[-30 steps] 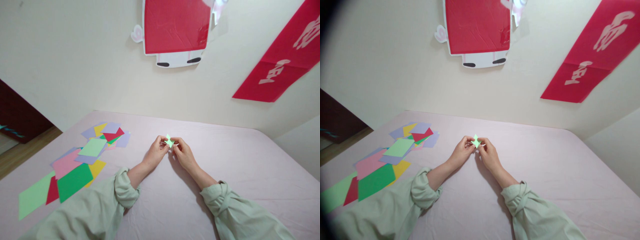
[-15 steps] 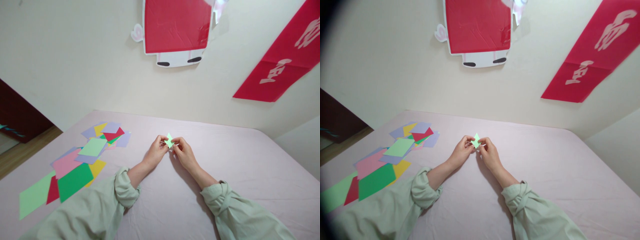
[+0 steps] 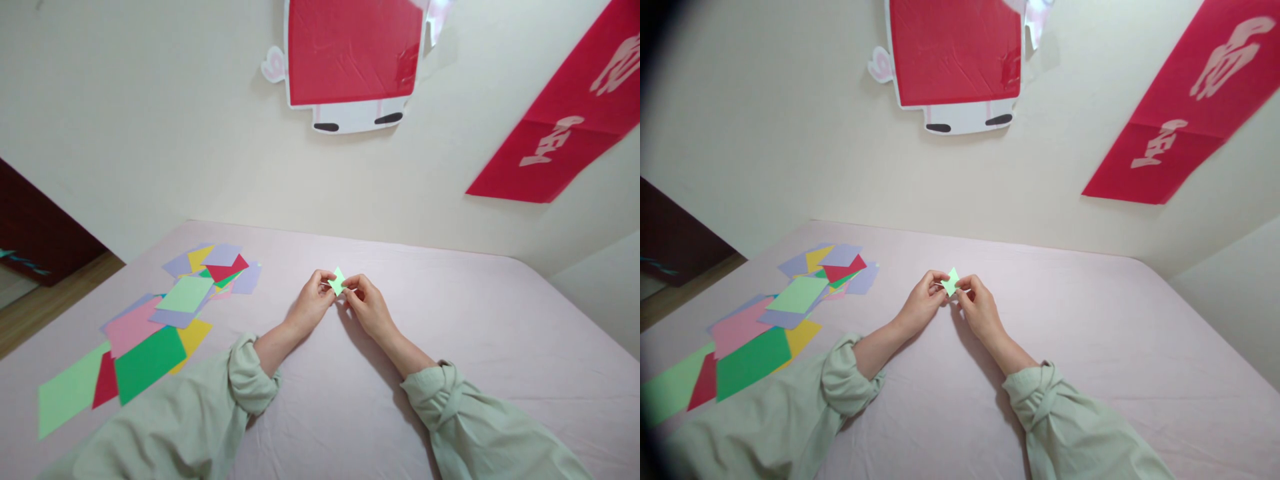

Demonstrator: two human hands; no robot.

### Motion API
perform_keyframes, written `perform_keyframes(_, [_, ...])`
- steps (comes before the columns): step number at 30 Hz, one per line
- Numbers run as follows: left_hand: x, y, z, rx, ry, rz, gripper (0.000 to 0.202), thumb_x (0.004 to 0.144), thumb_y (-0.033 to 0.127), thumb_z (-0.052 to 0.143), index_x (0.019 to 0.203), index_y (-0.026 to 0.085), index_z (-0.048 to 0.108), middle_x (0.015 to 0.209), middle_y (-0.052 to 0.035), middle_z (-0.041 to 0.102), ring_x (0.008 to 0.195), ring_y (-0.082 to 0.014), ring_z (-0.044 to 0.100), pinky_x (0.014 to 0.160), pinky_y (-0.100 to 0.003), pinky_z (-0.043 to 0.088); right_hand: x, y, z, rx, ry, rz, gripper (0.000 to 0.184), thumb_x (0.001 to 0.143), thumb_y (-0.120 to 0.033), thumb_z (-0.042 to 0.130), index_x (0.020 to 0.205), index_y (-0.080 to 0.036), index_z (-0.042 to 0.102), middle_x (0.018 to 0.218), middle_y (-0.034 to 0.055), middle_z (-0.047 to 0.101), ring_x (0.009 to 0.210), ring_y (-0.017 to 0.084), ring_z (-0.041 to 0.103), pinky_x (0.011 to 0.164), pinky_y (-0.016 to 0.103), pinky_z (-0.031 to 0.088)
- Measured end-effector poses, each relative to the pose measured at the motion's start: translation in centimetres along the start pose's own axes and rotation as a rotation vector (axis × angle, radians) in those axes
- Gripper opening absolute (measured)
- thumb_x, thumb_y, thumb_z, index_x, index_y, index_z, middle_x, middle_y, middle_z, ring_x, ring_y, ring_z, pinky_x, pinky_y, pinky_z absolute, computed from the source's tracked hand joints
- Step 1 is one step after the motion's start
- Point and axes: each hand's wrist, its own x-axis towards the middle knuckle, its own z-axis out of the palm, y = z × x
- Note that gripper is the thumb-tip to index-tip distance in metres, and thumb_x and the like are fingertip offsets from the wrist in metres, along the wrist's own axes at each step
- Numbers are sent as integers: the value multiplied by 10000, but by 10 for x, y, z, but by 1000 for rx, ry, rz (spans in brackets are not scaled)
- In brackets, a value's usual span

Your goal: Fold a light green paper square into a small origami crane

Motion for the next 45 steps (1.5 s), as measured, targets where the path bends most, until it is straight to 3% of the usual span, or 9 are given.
perform_keyframes(6, [-1, 0, -1, 12, -8, -9, 287, 695, 99, 523, 968, 189, 522, 838, 8, 593, 706, -99, 580, 610, -204, 435, -1, -4, -1, -3, 1, 14, 111, 853, -322, 524, 844, -213, 538, 755, -15, 601, 571, 136, 552, 551, 266, 432])
perform_keyframes(9, [0, -1, -1, 6, -12, -18, 272, 715, 125, 546, 977, 194, 521, 806, 18, 593, 669, -98, 577, 611, -213, 439, -1, -6, -3, -139, 11, -50, 94, 866, -278, 501, 827, -217, 562, 716, -16, 584, 589, 147, 520, 570, 275, 402])
perform_keyframes(13, [1, -1, -1, -4, 1, -13, 262, 725, 122, 554, 974, 193, 518, 834, 11, 601, 698, -101, 601, 643, -221, 468, -4, -11, -4, -391, 32, -188, 119, 870, -218, 507, 867, -221, 625, 824, 19, 577, 693, 163, 532, 657, 296, 416])
perform_keyframes(19, [1, -5, -2, 12, -1, 19, 261, 742, 94, 523, 986, 183, 516, 815, 17, 584, 716, -104, 607, 693, -241, 496, -10, -18, 1, -571, 27, -322, 85, 876, -201, 550, 911, -210, 627, 944, 66, 547, 910, 221, 543, 798, 348, 448])
perform_keyframes(45, [2, -11, -2, 61, -28, 51, 244, 740, 100, 532, 966, 191, 531, 943, -17, 607, 792, -115, 626, 720, -256, 509, -10, -12, 1, -623, 19, -211, 58, 875, -197, 540, 848, -212, 590, 908, 24, 561, 778, 159, 562, 706, 274, 426])
